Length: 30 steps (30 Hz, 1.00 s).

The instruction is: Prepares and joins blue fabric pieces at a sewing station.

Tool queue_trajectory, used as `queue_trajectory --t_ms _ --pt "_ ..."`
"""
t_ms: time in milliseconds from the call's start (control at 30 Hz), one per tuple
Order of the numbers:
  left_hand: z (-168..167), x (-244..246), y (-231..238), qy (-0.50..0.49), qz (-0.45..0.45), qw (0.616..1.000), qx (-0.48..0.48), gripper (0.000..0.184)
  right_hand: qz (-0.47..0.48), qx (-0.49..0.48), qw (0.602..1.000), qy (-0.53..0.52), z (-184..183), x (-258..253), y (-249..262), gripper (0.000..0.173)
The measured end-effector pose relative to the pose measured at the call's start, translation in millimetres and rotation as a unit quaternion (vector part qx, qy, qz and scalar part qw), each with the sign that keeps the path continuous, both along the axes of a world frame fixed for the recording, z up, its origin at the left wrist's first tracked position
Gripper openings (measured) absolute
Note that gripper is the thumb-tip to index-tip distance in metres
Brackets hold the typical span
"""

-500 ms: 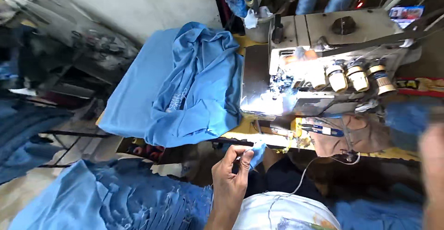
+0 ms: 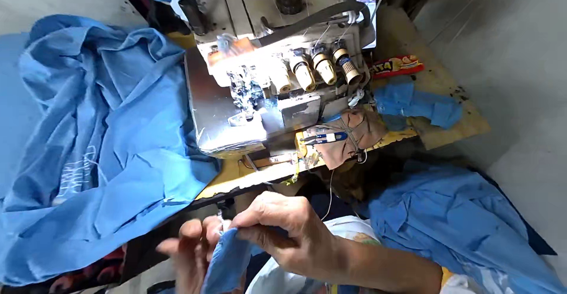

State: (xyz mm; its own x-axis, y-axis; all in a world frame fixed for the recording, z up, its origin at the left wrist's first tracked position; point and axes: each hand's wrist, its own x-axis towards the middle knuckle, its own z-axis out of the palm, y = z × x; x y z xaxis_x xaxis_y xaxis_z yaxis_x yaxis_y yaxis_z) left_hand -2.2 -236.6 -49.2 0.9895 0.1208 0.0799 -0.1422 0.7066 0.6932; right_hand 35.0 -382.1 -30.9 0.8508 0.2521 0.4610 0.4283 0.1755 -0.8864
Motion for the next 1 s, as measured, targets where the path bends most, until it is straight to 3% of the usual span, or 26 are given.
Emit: queue_trajectory --t_ms 33,100,200,300,433,500,567,633,700,767,900,1000 --pt "-7 1 -4 0.018 -0.001 1.000 -0.024 0.025 -0.033 -0.022 0.999 -0.008 -3 0 3 0.014" --pt "-19 -1 -17 0.086 0.049 0.995 0.027 0.017 -0.097 -0.057 0.993 -0.017 -12 1 7 0.014" --pt "-22 8 -26 0.028 0.043 0.993 0.105 0.019 -0.149 -0.052 0.987 -0.038 -16 0 7 0.009" --pt "-18 19 -22 -0.042 0.034 0.979 0.195 0.018 -0.126 -0.002 0.992 -0.010 -20 1 5 0.008" --pt "-27 24 -13 -0.066 0.005 0.982 0.176 0.016 -0.098 0.001 0.995 0.020 -33 3 5 0.011" --pt "-30 23 -7 -0.050 0.046 0.977 0.202 0.012 -0.095 -0.013 0.995 0.002 -41 7 10 0.009" --pt "-27 22 6 -0.049 0.090 0.952 0.289 0.007 -0.074 -0.041 0.996 -0.019 -43 17 11 0.006" --pt "-13 20 33 -0.045 0.084 0.901 0.422 0.007 0.001 -0.043 0.998 0.047 -36 32 5 0.006" --pt "10 17 56 -0.011 0.001 0.865 0.502 0.003 0.171 -0.006 0.964 0.202 -29 49 -1 0.009" --pt "30 17 69 0.031 -0.097 0.849 0.519 0.008 0.269 0.014 0.915 0.302 -28 62 1 0.012" --pt "43 13 77 0.057 -0.131 0.807 0.573 0.033 0.292 -0.027 0.915 0.277 -18 70 2 0.013" --pt "37 7 73 0.036 -0.021 0.763 0.645 0.019 0.278 -0.087 0.930 0.226 -12 65 3 0.008"
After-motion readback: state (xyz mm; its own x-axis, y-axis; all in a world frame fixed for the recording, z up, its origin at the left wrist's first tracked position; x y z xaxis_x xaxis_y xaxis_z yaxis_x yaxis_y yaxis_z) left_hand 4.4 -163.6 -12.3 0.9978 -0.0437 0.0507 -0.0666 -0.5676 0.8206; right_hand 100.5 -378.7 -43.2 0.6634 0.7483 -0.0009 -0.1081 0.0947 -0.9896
